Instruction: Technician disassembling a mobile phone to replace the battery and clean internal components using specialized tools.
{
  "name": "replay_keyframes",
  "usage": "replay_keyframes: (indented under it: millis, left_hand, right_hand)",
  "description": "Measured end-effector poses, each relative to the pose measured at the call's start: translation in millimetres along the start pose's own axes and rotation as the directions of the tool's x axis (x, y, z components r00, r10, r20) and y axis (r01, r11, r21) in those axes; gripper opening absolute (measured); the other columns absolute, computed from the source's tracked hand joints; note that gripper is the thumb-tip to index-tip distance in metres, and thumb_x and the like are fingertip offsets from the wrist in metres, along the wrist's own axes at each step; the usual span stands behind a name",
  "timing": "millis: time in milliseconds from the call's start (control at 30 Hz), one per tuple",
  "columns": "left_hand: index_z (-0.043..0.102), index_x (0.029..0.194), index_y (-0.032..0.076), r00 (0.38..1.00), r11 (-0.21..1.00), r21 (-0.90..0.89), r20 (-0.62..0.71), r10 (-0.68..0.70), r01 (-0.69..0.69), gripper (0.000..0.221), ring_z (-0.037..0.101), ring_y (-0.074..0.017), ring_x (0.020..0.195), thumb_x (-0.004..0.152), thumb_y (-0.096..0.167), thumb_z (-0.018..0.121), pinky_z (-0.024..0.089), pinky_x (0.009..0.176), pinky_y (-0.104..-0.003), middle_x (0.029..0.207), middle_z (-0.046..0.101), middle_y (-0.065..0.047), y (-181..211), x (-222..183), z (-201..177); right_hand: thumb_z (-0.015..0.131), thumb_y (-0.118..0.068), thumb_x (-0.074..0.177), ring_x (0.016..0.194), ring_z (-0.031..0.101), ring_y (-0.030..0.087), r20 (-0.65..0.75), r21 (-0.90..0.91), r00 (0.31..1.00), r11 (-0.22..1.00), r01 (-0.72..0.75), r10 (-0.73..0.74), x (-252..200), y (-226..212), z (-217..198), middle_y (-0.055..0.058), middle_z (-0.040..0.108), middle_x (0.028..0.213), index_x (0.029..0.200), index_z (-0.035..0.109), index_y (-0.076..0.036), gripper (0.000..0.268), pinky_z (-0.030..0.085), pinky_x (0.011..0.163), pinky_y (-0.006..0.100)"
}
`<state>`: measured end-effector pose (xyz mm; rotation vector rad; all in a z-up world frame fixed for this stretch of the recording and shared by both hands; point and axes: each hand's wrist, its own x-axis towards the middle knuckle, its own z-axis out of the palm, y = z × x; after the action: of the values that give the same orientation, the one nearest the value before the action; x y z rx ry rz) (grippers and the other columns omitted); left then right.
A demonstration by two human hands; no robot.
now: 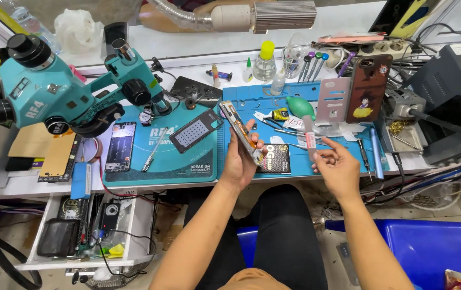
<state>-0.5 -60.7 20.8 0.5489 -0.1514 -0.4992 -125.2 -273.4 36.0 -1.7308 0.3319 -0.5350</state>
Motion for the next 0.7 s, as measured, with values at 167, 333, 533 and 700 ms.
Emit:
replay_keyframes:
  millis: [167,333,533,700]
  left_hand:
    - [0.038,0.152,0.007,0.993,0.993,0.093,-0.08,0.085,-0.077,0.074,0.067,-0.0168,0.081,0.101,0.058,0.053,0.063,0.075,-0.033,0.09,0.059,-0.001,-8.9,13.2,-18.9]
    - [0.052,0.138,0.01,0.972,0.97,0.196,-0.161,0.174,-0.142,0.051,0.072,-0.0234,0.076,0.098,0.034,0.071,0.065,0.073,-0.038,0.092,0.059,-0.004,-23.8,20.4,-48.6]
    - [0.048,0.115,0.013,0.953,0.947,0.248,-0.171,0.251,-0.205,0.044,0.068,-0.0149,0.076,0.089,0.014,0.083,0.064,0.072,-0.035,0.09,0.061,-0.001,-13.9,12.9,-27.6]
    - [0.045,0.115,0.016,0.94,0.933,0.262,-0.17,0.295,-0.245,0.049,0.065,-0.0123,0.077,0.086,0.007,0.084,0.061,0.07,-0.031,0.088,0.063,-0.001,-10.7,6.0,-20.5]
  right_hand:
    - [0.071,0.01,0.09,0.076,0.076,0.027,-0.018,0.316,0.999,0.948,-0.034,0.042,-18.7,13.4,29.9,0.022,0.07,0.098,0.122,0.059,0.009,0.035,0.067,0.065,0.036]
    - [0.076,0.006,0.088,0.072,0.077,0.026,-0.023,0.267,0.999,0.963,-0.035,0.042,-28.6,-1.8,70.1,0.024,0.075,0.087,0.102,0.066,0.011,0.018,0.067,0.065,0.034]
    - [0.083,0.0,0.088,0.076,0.078,0.025,-0.136,0.112,0.984,0.985,0.131,-0.115,-22.0,-7.7,96.6,0.02,0.075,0.084,0.095,0.073,0.006,0.015,0.065,0.065,0.031]
    - [0.079,0.004,0.089,0.086,0.077,0.027,-0.177,0.028,0.952,0.966,0.257,-0.249,-17.2,-4.3,90.1,0.02,0.073,0.093,0.107,0.071,0.006,0.02,0.063,0.074,0.034]
